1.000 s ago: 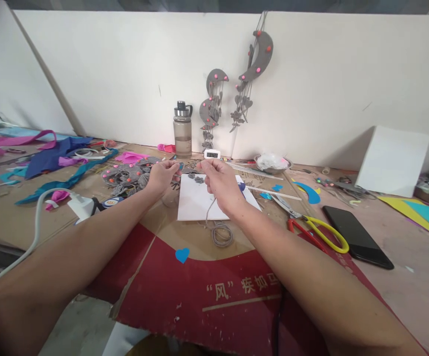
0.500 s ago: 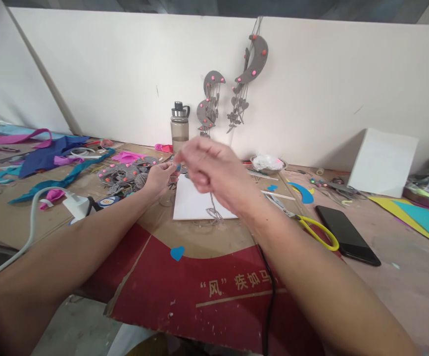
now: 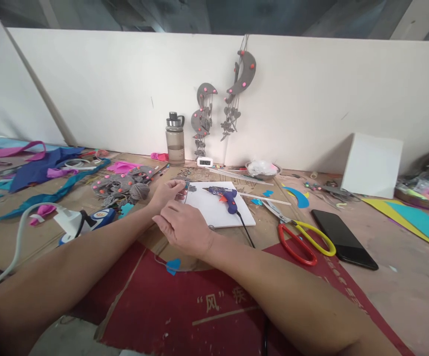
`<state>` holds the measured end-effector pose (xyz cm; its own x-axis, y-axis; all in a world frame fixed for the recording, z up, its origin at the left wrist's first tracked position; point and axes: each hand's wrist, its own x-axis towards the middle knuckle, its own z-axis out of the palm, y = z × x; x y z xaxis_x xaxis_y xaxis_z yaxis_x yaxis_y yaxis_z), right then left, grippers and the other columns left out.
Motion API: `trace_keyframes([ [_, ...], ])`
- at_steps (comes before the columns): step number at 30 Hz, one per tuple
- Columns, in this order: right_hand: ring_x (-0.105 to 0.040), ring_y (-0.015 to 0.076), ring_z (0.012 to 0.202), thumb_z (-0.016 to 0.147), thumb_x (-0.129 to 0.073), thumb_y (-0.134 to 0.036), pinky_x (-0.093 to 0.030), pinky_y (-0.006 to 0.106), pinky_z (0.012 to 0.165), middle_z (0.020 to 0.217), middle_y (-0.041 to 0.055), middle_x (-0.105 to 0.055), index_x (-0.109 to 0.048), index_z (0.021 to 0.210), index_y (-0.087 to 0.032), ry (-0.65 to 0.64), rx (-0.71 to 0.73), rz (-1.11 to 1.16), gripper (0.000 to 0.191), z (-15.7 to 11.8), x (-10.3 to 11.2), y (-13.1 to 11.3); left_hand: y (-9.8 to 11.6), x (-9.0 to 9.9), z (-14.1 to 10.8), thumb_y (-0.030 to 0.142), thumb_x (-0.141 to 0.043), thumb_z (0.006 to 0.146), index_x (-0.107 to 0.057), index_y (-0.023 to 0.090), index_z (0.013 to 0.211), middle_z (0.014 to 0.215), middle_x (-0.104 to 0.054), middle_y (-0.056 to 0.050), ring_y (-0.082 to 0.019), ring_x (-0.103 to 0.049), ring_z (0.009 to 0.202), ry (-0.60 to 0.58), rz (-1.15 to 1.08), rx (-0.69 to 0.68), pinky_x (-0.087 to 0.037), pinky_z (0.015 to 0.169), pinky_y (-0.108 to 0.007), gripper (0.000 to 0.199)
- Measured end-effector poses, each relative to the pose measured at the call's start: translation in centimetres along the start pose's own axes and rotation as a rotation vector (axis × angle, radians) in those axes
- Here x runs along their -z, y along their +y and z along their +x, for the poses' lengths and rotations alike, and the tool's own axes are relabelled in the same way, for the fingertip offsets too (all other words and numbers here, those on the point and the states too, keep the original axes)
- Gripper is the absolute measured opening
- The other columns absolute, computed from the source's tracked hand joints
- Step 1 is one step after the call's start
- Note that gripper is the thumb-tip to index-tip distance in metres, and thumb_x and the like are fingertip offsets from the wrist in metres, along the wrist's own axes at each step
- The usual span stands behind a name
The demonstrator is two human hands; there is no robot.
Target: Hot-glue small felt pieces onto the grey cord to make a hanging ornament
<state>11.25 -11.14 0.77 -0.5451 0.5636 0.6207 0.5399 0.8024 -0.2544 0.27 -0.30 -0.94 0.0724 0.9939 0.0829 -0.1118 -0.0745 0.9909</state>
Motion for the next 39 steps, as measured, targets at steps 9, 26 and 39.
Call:
trace_keyframes([
  [9, -0.049, 0.0152, 0.083, 0.097, -0.032, -0.028, -0.041, 0.029, 0.077, 0.087, 0.004, -0.054, -0.05, 0.091, -0.019, 0.128, -0.119, 0.142, 0.021, -0.6, 2.4, 2.7, -1.3, 0.0, 0.5, 0.033, -0.067, 0.07, -0.063, 0.015, 0.076, 0.059, -0.061, 0.001, -0.009, -0.052, 0.05, -0.001, 0.167, -0.126, -0.04, 0.05, -0.021, 0.02],
  [26, -0.053, 0.0241, 0.088, 0.094, -0.038, -0.024, -0.041, 0.038, 0.081, 0.086, 0.0124, -0.061, -0.066, 0.085, -0.014, -0.264, -0.252, -0.639, 0.031, -6.0, 3.8, 5.6, -1.1, -3.1, 2.1, 0.026, -0.064, 0.073, -0.064, 0.015, 0.073, 0.057, -0.063, 0.0, -0.011, -0.056, 0.05, 0.019, 0.276, -0.034, -0.044, 0.051, -0.021, 0.011],
  [39, -0.051, 0.0249, 0.086, 0.093, -0.04, -0.022, -0.038, 0.039, 0.074, 0.086, 0.0111, -0.059, -0.064, 0.082, -0.014, -0.221, -0.288, -0.65, 0.027, -6.2, 3.4, 5.9, -1.0, -2.9, 1.2, 0.033, -0.063, 0.073, -0.064, 0.018, 0.078, 0.057, -0.059, 0.001, -0.011, -0.052, 0.048, -0.089, 0.345, -0.076, -0.041, 0.05, -0.023, 0.016],
])
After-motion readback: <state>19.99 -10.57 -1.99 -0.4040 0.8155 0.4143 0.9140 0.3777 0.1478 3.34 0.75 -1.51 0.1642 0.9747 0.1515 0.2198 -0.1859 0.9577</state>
